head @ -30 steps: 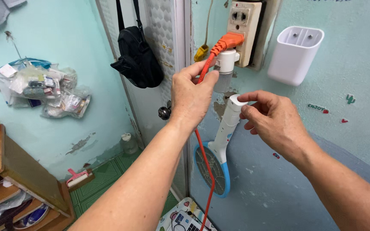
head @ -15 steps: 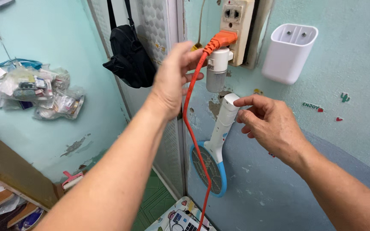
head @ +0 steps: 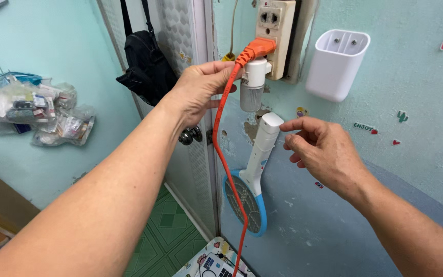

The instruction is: The person unscrews a white LED light bulb from a black and yellow handheld device, then walks to a wall outlet and plugs the bulb into the socket. The person repeatedly presses the bulb's switch to toggle the light on and off while ensuring the bulb is securely seated in the outlet.

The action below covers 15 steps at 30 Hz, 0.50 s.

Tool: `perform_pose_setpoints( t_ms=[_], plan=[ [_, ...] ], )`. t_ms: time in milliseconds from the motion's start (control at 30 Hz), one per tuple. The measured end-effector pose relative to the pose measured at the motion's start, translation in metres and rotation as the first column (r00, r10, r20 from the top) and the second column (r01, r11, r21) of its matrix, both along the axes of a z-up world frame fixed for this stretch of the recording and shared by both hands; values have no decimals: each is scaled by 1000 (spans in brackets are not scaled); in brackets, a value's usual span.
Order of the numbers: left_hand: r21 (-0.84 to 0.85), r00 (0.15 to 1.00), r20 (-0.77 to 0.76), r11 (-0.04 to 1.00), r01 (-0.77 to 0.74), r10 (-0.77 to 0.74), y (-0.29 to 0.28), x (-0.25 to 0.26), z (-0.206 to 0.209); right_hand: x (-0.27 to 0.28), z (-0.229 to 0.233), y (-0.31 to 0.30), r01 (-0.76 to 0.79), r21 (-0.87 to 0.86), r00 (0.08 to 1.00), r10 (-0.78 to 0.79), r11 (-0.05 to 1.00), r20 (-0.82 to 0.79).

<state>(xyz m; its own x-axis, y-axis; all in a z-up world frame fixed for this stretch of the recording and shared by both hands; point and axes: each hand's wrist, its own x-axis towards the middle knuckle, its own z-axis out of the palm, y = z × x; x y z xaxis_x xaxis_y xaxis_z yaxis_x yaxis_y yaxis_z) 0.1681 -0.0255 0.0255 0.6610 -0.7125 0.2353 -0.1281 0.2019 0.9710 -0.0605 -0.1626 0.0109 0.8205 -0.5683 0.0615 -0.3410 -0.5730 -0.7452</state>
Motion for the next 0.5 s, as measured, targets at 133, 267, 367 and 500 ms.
perform_pose_setpoints(
  t_ms=[133,267,367,500],
  plan=[
    [16,996,63,998,-57,56,0,-5,1,0,-1,-2,-15,1,1000,15,1000,12],
    [-17,995,76,998,-65,66,-6,-5,0,0,-1,-5,-19,-21,1000,19,1000,3],
    [-33,994,83,997,-70,73,-7,0,-5,1,-1,-5,0,-28,1000,0,1000,-10],
    [-72,994,78,995,-70,75,-11,9,-11,-2,-2,-4,-43,73,995,37,996,89]
  ],
)
